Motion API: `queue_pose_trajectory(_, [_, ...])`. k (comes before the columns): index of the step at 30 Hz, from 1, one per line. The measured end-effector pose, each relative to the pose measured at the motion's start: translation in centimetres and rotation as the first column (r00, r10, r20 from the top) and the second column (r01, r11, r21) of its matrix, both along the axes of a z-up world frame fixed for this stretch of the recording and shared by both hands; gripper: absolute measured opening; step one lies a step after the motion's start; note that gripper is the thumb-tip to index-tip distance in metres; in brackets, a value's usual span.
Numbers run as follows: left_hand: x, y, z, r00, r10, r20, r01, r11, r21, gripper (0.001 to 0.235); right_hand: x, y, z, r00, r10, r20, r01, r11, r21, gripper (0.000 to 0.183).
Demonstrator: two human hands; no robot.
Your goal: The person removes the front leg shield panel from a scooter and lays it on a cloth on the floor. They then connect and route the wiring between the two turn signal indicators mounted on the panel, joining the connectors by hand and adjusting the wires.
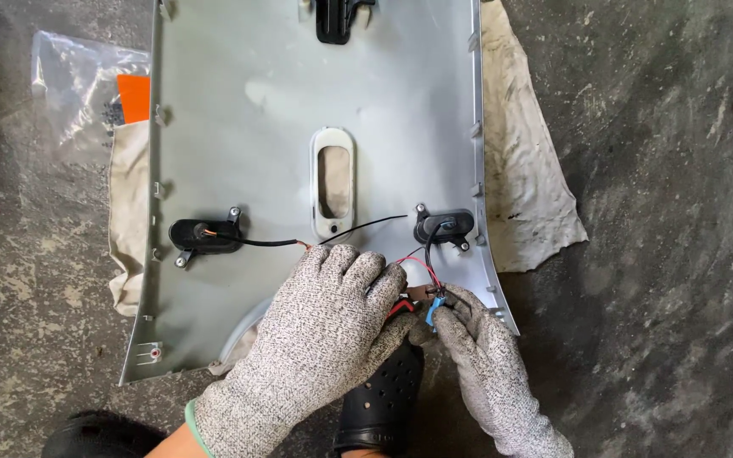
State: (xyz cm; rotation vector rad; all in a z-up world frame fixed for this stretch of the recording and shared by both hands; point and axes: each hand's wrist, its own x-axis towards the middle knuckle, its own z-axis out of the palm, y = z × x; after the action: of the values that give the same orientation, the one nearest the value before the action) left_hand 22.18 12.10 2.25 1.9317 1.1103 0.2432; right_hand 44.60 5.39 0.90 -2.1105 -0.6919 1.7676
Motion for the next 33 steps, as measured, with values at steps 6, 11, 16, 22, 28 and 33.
queue_pose_trajectory(6, [0.1, -0.1, -0.2, 1.000, 0.025, 0.012, -0.026, 0.999, 0.048, 0.044, -0.2, 0.3, 0.2, 0.994, 0.079, 0.078, -0.077, 0.997, -0.027, 0.040])
queue_pose_trajectory(11, [0.2, -0.2, -0.3, 1.000, -0.008, -0.020, 0.009, 0.999, 0.045, 0.042, 0.0, 0.1, 0.1, 0.981, 0.122, 0.148, -0.117, 0.992, -0.041, 0.041])
queue_pose_trajectory(16, [0.4, -0.4, -0.5, 0.999, -0.020, -0.043, 0.021, 0.999, 0.034, 0.039, -0.3, 0.4, 0.6, 0.966, 0.209, 0.152, -0.208, 0.978, -0.026, 0.037])
queue_pose_trajectory(22, [0.6, -0.3, -0.5, 0.998, -0.036, -0.053, 0.036, 0.999, 0.010, 0.037, 0.3, -0.4, -0.3, 0.976, 0.155, 0.150, -0.153, 0.988, -0.026, 0.039])
queue_pose_trajectory(28, [0.7, -0.5, -0.5, 1.000, -0.008, -0.030, 0.008, 1.000, 0.000, 0.037, 0.1, -0.4, -0.3, 0.979, 0.133, 0.152, -0.130, 0.991, -0.033, 0.036])
queue_pose_trajectory(33, [-0.6, -0.4, 1.4, 0.997, -0.052, -0.058, 0.050, 0.998, -0.030, 0.041, -0.3, 0.1, 0.2, 0.980, 0.154, 0.129, -0.149, 0.988, -0.048, 0.032])
